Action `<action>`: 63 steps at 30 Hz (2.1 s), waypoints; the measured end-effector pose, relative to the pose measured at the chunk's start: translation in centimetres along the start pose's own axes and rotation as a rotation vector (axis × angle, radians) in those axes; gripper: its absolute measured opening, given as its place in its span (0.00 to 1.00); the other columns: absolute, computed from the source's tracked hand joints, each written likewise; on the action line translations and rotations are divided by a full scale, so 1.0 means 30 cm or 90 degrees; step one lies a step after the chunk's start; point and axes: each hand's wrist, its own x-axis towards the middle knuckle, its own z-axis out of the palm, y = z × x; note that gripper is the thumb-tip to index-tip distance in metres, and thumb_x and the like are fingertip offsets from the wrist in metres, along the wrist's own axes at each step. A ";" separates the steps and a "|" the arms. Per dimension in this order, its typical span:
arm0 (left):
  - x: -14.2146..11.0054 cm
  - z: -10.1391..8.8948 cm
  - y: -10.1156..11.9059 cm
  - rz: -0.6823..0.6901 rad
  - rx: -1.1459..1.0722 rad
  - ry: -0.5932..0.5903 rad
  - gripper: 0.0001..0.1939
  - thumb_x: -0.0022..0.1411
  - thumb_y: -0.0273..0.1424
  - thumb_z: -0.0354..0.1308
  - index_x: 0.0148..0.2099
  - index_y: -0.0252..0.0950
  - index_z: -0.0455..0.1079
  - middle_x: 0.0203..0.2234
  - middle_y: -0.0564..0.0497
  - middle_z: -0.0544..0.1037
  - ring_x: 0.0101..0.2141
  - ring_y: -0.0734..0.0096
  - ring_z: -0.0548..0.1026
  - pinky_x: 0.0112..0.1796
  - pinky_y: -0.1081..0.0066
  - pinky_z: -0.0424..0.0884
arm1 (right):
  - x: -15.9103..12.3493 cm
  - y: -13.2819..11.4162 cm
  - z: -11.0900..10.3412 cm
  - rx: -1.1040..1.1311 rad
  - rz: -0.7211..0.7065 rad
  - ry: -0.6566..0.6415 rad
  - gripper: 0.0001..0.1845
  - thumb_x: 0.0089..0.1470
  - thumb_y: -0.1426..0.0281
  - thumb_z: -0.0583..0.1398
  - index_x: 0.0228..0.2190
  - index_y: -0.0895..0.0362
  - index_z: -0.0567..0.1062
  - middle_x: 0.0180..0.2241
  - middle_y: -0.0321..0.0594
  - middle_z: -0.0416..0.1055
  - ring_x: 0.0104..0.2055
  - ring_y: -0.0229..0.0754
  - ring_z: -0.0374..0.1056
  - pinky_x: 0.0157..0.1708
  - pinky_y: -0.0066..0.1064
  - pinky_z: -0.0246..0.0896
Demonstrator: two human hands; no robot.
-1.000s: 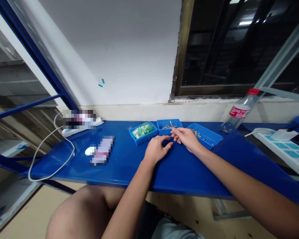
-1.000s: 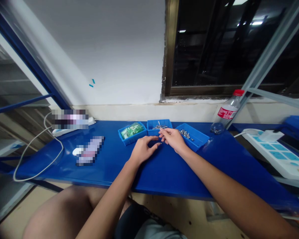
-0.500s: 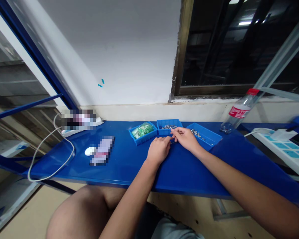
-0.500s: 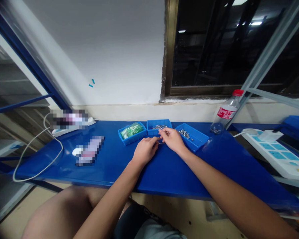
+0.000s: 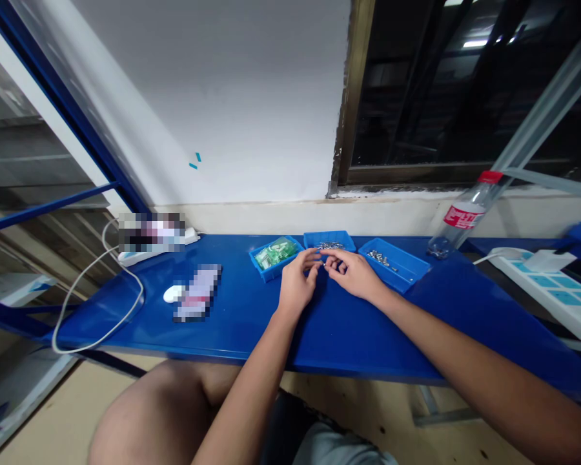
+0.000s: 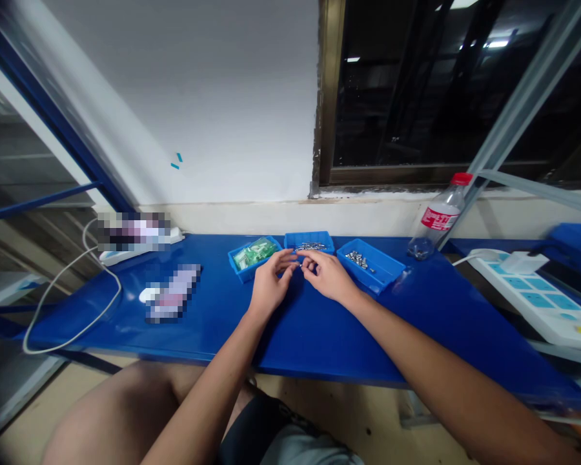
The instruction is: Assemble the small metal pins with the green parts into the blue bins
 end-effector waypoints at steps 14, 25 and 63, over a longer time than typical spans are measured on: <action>-0.009 -0.011 0.017 -0.072 -0.008 -0.034 0.11 0.68 0.37 0.63 0.48 0.38 0.80 0.43 0.48 0.86 0.44 0.58 0.85 0.48 0.63 0.80 | -0.001 -0.031 -0.003 0.009 -0.002 0.026 0.04 0.56 0.69 0.63 0.35 0.52 0.80 0.40 0.41 0.77 0.37 0.43 0.72 0.33 0.33 0.69; -0.012 -0.012 0.024 -0.075 0.037 -0.051 0.29 0.64 0.24 0.64 0.66 0.39 0.66 0.37 0.52 0.86 0.37 0.67 0.85 0.45 0.67 0.80 | 0.002 -0.019 0.005 0.075 0.045 -0.011 0.09 0.60 0.62 0.63 0.35 0.53 0.80 0.39 0.42 0.76 0.38 0.44 0.73 0.33 0.34 0.69; 0.005 -0.004 0.011 -0.081 -0.167 -0.054 0.11 0.63 0.39 0.68 0.43 0.36 0.80 0.45 0.44 0.83 0.46 0.62 0.81 0.48 0.64 0.78 | 0.007 -0.009 -0.010 0.135 0.054 0.027 0.09 0.56 0.60 0.67 0.31 0.52 0.82 0.35 0.40 0.79 0.39 0.47 0.75 0.42 0.38 0.69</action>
